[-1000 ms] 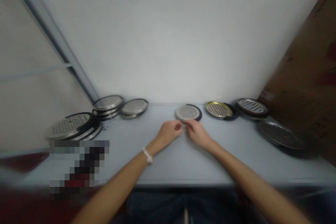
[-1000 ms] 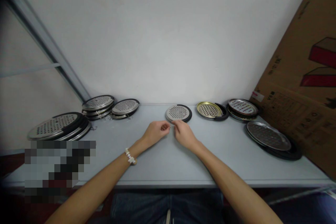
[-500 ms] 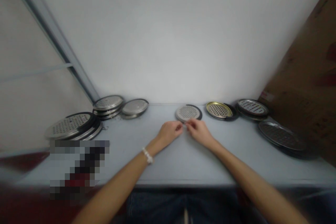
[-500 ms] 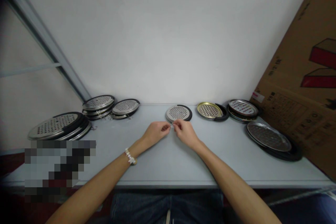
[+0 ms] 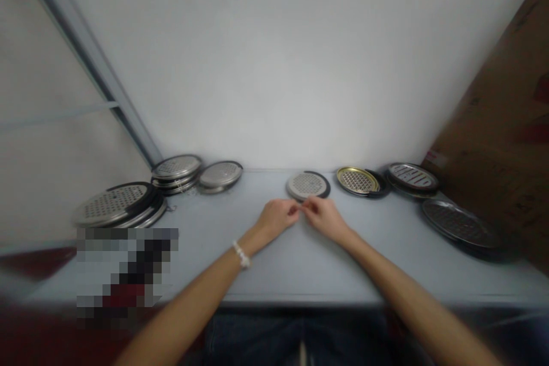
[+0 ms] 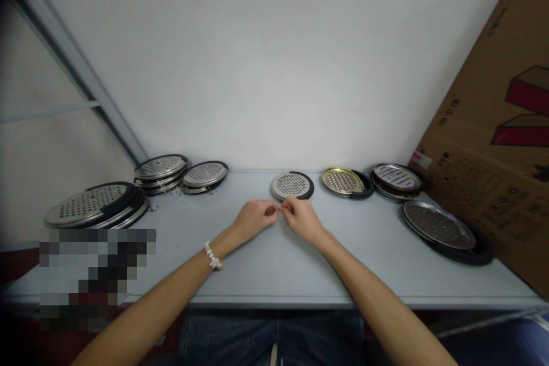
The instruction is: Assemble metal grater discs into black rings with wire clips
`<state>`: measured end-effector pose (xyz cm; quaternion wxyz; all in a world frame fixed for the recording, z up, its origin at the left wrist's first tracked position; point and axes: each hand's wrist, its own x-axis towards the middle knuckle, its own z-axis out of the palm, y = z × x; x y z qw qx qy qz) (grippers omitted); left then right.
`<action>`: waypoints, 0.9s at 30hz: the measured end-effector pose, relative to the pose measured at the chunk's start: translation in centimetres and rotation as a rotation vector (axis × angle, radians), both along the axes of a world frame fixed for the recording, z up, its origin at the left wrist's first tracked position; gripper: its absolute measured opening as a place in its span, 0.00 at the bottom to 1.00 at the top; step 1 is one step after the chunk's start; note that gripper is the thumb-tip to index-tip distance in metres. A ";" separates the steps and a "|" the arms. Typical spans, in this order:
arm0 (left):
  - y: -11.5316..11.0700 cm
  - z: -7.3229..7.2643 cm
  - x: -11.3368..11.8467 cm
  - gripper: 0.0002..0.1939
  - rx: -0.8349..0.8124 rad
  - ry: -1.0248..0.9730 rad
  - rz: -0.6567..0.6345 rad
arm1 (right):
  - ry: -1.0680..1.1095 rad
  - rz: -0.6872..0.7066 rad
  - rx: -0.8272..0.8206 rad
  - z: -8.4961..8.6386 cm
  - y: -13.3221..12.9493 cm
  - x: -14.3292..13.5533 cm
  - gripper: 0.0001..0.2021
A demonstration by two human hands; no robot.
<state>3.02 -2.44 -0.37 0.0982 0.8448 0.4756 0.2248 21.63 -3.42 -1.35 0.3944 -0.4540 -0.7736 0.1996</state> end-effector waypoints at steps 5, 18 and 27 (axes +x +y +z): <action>-0.3 0.1 0.2 0.08 0.016 0.063 0.037 | -0.094 0.062 0.033 0.4 -0.2 0.1 0.08; 0.3 0.4 -0.1 0.09 -0.049 -0.319 0.006 | 0.308 0.007 -0.172 -0.1 0.6 0.0 0.06; 0.9 0.1 0.0 0.14 -0.469 -0.703 -0.209 | 0.571 0.141 -0.410 0.2 1.5 0.5 0.14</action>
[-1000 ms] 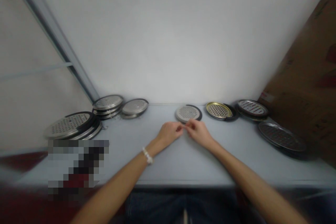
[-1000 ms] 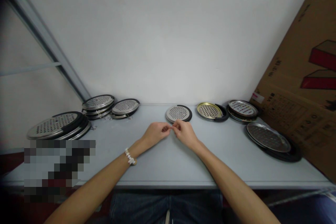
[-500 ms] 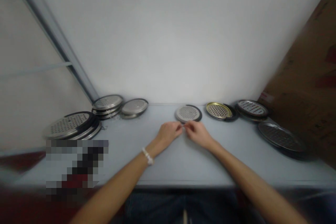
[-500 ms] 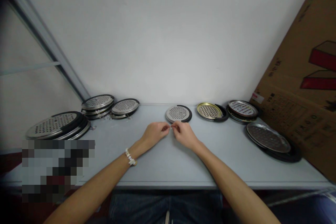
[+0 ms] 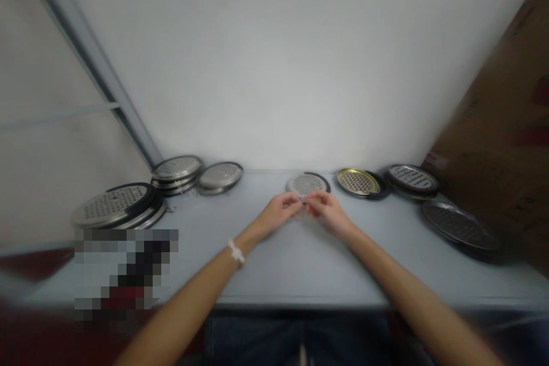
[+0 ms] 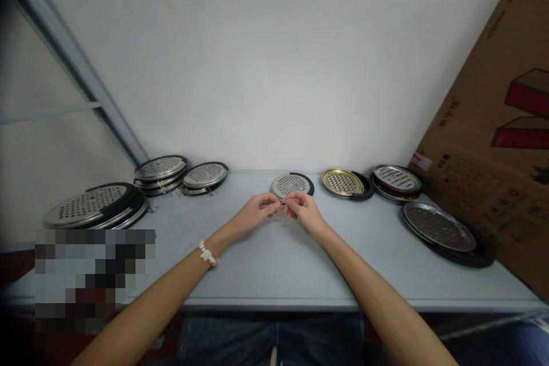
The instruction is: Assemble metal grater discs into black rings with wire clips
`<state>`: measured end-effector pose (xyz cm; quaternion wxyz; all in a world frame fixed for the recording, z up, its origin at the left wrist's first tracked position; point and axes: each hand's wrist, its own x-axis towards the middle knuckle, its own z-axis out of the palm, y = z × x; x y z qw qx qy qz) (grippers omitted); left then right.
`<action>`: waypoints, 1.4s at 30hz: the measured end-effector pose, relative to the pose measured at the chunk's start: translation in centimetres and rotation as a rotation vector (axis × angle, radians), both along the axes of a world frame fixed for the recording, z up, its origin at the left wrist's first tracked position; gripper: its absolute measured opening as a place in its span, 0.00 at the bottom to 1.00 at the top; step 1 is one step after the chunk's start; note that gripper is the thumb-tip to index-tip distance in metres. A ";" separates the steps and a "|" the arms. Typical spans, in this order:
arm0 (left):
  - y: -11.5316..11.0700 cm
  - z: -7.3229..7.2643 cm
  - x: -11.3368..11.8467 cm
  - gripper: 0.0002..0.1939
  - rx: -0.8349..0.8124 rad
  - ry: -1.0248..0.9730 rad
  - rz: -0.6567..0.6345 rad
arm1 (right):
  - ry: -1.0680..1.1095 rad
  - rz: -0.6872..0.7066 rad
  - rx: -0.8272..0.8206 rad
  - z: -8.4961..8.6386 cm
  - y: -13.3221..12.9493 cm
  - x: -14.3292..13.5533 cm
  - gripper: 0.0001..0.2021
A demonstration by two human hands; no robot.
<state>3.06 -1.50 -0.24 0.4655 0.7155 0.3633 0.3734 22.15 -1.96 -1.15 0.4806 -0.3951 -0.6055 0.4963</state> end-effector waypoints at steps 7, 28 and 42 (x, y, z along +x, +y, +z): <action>-0.4 0.4 0.0 0.12 0.067 0.014 0.045 | -0.030 -0.097 0.131 -0.1 -0.5 -0.7 0.10; -0.2 0.9 -0.3 0.08 0.141 -0.018 0.001 | -0.039 -0.138 0.213 0.3 -0.7 -1.0 0.09; -0.5 0.7 -0.2 0.09 0.352 0.301 0.187 | -0.215 -0.151 0.310 0.4 -1.2 -0.9 0.08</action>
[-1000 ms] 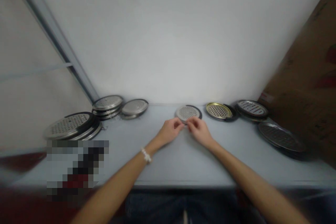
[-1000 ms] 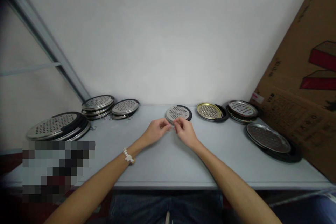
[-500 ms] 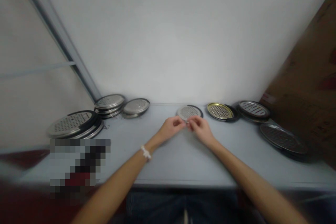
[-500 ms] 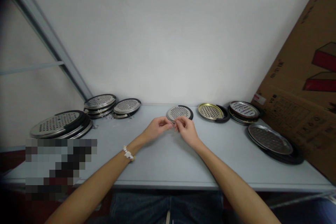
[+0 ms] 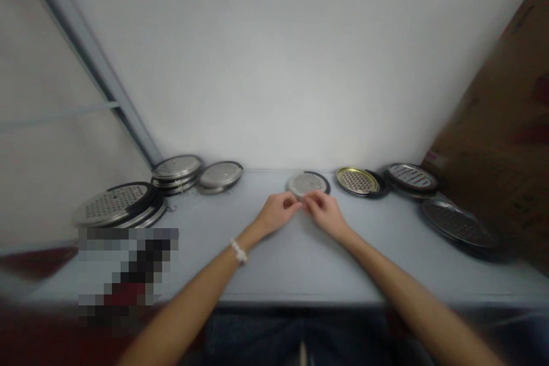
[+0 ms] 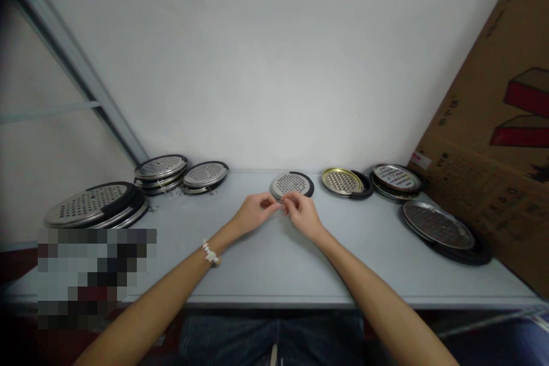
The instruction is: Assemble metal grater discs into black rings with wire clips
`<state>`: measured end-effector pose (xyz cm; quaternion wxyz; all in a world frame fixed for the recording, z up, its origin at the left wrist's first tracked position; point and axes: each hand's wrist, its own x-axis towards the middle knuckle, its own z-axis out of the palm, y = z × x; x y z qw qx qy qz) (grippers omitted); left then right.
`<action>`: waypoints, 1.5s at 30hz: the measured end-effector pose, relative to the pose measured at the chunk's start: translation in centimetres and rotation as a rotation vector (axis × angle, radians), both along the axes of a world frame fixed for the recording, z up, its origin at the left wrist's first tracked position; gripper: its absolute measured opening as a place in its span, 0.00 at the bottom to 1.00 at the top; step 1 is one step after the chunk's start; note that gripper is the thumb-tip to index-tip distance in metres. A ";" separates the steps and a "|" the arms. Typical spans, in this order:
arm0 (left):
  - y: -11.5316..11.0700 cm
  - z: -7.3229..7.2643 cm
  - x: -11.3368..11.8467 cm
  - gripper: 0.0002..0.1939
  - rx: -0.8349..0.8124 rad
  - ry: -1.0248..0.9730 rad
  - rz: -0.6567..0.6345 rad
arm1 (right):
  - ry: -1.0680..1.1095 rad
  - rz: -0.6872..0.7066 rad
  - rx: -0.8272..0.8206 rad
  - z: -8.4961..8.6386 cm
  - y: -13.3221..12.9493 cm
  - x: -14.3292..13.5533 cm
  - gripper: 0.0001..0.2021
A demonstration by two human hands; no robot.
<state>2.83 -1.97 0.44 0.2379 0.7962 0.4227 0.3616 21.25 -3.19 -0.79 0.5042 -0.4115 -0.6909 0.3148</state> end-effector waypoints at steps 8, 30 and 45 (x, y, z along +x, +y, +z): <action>0.4 -0.5 -0.1 0.09 -0.069 -0.100 -0.049 | 0.020 0.016 -0.024 -0.2 0.1 0.0 0.08; 0.6 -0.4 -0.3 0.09 -0.082 -0.023 -0.030 | -0.162 0.006 0.128 -0.2 -0.3 0.4 0.09; 0.7 -0.6 -0.5 0.11 -0.178 -0.127 -0.219 | 0.064 -0.008 -0.039 0.1 0.4 0.3 0.08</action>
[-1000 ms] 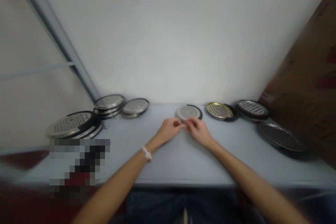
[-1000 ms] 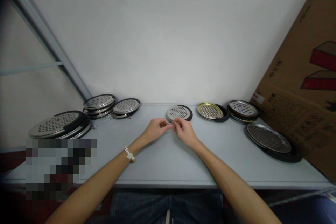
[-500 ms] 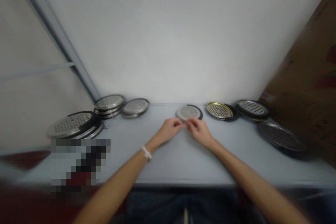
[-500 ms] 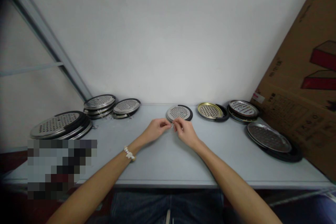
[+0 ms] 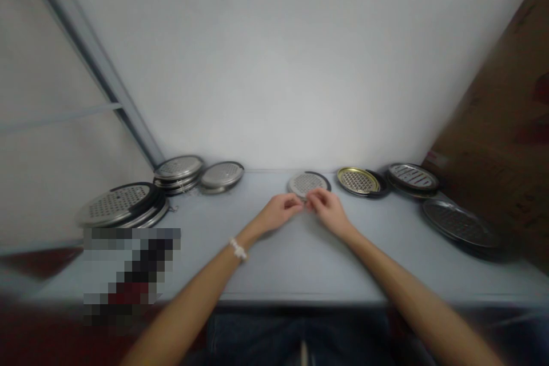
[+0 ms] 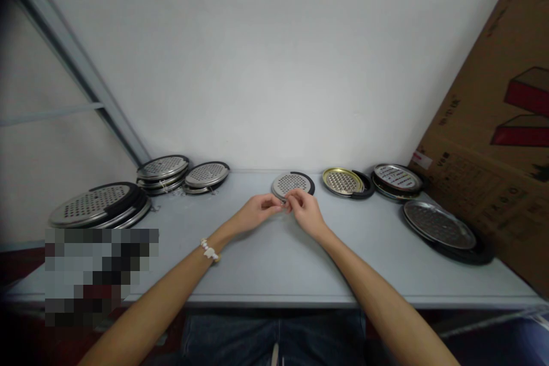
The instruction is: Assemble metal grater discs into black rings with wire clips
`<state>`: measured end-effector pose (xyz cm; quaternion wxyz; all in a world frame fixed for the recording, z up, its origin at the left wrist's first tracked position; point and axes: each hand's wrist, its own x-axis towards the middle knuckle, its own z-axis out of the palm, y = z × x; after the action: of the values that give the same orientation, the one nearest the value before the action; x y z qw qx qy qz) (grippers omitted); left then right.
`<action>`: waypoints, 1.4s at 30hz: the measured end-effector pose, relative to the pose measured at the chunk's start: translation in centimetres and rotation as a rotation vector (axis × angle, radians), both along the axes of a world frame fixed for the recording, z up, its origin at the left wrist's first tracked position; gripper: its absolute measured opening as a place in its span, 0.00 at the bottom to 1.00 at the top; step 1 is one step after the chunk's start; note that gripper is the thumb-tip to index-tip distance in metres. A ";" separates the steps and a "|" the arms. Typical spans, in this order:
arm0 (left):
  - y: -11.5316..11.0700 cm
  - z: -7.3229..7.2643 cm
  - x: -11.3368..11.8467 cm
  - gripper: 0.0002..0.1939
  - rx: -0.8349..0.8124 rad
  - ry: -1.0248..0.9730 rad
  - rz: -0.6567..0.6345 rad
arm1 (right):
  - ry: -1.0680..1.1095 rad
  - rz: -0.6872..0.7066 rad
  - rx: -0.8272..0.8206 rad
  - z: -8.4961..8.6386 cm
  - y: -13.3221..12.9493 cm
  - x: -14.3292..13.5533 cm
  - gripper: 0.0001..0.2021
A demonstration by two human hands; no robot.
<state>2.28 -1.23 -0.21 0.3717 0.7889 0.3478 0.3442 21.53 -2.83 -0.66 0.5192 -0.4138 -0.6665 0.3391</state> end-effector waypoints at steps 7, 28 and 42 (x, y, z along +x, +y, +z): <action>-0.1 0.1 0.2 0.10 0.012 0.005 0.067 | -0.053 0.014 0.052 0.1 -0.4 0.1 0.09; -0.8 -0.1 0.4 0.05 0.253 0.239 0.116 | 0.038 0.099 -0.146 -1.3 0.5 0.0 0.06; -0.5 0.1 0.0 0.08 0.290 0.356 0.321 | -0.598 -0.434 0.213 -3.8 3.0 3.3 0.24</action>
<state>2.26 -1.70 -0.07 0.1287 0.8167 0.4754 0.3007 24.80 0.17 -4.49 0.4016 -0.5697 -0.7170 0.0145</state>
